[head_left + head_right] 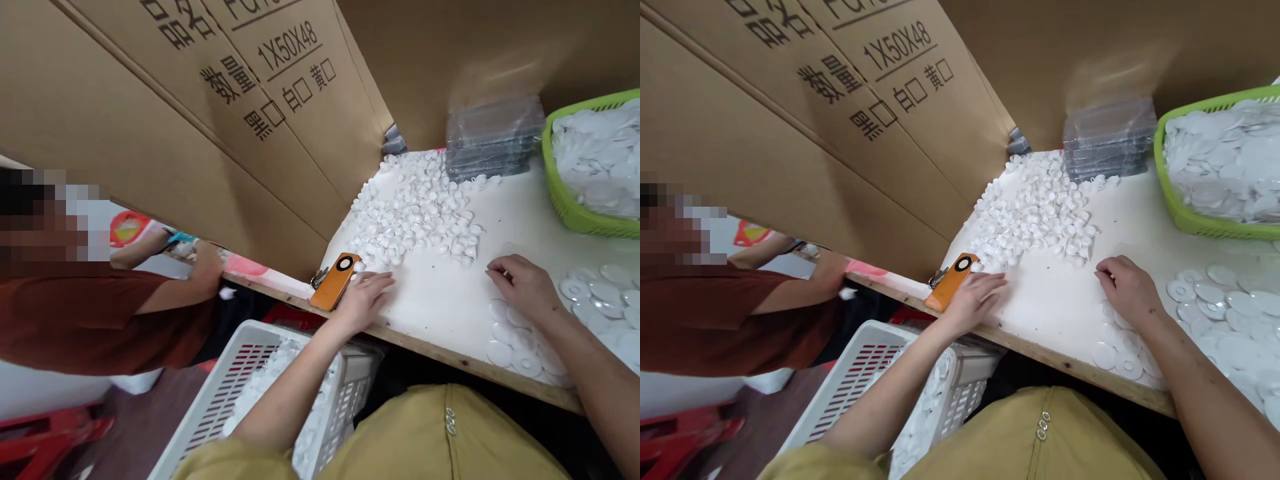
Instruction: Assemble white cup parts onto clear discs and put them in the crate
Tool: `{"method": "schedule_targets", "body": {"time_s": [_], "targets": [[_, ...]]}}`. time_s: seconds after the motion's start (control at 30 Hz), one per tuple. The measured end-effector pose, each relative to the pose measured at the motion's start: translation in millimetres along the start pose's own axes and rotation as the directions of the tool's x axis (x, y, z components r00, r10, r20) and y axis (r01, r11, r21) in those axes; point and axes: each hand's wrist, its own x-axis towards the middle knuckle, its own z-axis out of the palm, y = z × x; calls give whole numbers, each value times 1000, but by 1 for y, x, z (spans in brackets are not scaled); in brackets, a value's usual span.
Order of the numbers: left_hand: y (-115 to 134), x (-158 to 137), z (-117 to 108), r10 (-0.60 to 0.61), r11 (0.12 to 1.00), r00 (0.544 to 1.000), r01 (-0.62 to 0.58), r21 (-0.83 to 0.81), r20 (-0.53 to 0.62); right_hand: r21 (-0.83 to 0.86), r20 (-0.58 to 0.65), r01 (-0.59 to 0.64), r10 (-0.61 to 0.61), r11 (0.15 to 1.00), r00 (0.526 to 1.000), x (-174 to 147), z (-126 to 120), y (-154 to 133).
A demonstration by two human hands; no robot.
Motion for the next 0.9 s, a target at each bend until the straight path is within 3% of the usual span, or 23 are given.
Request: {"method": "schedule_targets", "body": {"time_s": [0.1,0.17,0.23,0.33,0.4,0.47,0.6,0.67,0.73,0.83,0.9], "targets": [[29,45,31,147,989,987,-146,-13,61,-25,-23,-16,15,1000,1000,0,1,5],[41,64,43,176,983,978,-181,35,115,-39,-34,-29,28,999,999,1,1,8],[44,69,46,185,973,969,-204,105,165,-40,-38,-40,38,998,999,1,1,10],[31,47,30,192,953,949,-242,185,251,-15,-47,-40,39,999,998,2,-2,7],[13,19,9,112,954,952,-183,236,285,6,-54,-36,36,999,998,3,-5,3],[-7,-9,-14,-48,955,962,-34,293,267,26,-50,-27,28,999,998,3,-8,-2],[-25,-35,-39,-298,921,949,257,293,104,68,-25,-22,24,997,999,4,-8,-4],[-16,-22,-30,-294,937,956,288,200,0,70,-14,-52,53,996,998,6,-5,1],[2,8,-11,-219,973,974,223,62,-66,56,30,-111,110,992,994,10,-4,2],[39,63,21,-116,987,991,107,-121,-65,24,167,-218,211,976,963,15,-12,-7],[61,96,39,-94,986,995,87,-139,-39,-42,150,-235,239,971,959,19,-17,-14]]}}
